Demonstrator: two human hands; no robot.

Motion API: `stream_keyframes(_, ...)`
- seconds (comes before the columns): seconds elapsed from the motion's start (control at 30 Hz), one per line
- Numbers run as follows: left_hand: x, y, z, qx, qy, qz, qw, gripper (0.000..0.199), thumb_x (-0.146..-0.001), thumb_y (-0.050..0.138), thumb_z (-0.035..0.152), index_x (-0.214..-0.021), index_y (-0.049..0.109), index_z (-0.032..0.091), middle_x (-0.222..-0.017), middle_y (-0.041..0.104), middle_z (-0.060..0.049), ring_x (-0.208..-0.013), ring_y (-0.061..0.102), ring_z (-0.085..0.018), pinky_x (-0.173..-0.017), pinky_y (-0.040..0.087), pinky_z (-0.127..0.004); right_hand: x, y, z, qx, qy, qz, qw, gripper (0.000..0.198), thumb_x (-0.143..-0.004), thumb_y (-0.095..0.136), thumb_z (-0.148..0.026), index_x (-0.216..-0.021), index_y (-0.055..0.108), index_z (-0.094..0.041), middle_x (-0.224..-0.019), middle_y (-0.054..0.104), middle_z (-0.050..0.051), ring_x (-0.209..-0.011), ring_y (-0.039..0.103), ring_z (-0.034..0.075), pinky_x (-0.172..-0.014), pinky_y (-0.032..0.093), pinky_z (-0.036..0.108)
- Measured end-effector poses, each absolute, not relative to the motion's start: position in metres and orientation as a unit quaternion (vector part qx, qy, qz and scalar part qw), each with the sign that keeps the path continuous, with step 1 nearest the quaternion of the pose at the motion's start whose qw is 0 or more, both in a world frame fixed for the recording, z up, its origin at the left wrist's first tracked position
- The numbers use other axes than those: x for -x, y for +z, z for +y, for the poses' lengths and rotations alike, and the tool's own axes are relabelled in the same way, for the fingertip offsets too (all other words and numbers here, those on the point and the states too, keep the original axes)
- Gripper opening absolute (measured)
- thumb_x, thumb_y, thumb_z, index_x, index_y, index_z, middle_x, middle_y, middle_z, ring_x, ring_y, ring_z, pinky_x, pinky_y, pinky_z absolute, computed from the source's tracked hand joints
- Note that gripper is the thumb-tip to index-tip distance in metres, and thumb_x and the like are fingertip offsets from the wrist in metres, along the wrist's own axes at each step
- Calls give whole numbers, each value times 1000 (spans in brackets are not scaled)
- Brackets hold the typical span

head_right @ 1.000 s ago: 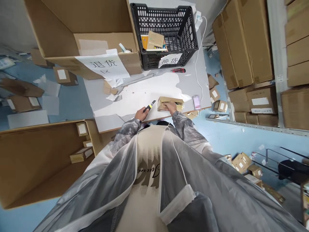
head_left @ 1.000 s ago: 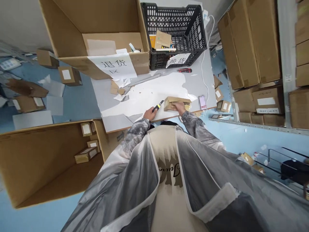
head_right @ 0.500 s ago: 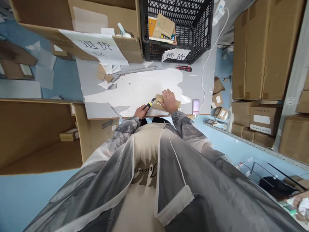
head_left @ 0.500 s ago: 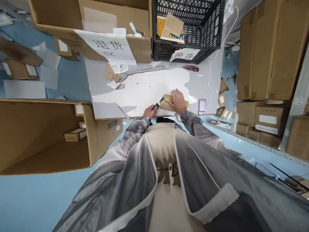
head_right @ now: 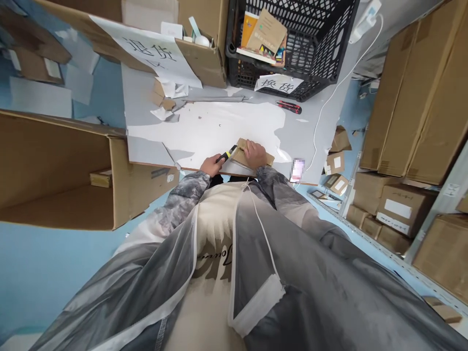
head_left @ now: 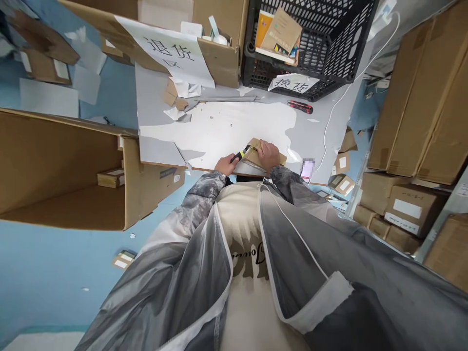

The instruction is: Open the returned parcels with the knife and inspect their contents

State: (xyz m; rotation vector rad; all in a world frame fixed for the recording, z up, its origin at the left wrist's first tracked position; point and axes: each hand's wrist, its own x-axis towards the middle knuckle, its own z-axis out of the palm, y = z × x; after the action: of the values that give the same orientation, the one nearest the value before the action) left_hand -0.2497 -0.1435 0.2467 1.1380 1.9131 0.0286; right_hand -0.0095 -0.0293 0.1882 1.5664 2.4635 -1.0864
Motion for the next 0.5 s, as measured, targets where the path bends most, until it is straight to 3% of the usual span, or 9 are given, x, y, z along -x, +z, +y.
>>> stream_keyframes(0.27, 251, 250, -175, -471, -61, 792, 385, 30, -123, 60, 49, -130, 82, 29, -112, 89, -12, -118, 85, -38, -95, 57, -37, 11, 186, -17, -500, -337, 798, 2, 59, -137, 53, -43, -181, 65, -7, -174, 76, 24, -147, 68, 38, -129, 48, 44)
stream_keyframes(0.4, 251, 247, -170, -383, 15, 807, 450, 34, -121, 56, 51, -114, 79, 28, -93, 85, -8, -95, 82, -31, -80, 58, -35, 9, 183, -18, -494, -330, 804, 0, 62, -137, 49, -42, -184, 62, -4, -174, 75, 26, -147, 67, 39, -129, 49, 46)
stream_keyframes(0.5, 242, 246, -163, -309, 94, 804, 498, 36, -119, 54, 54, -112, 76, 26, -80, 77, -6, -71, 72, -26, -66, 55, -35, 8, 180, -18, -513, -327, 794, -27, 63, -137, 44, -39, -185, 58, -1, -183, 68, 28, -153, 65, 40, -134, 47, 47)
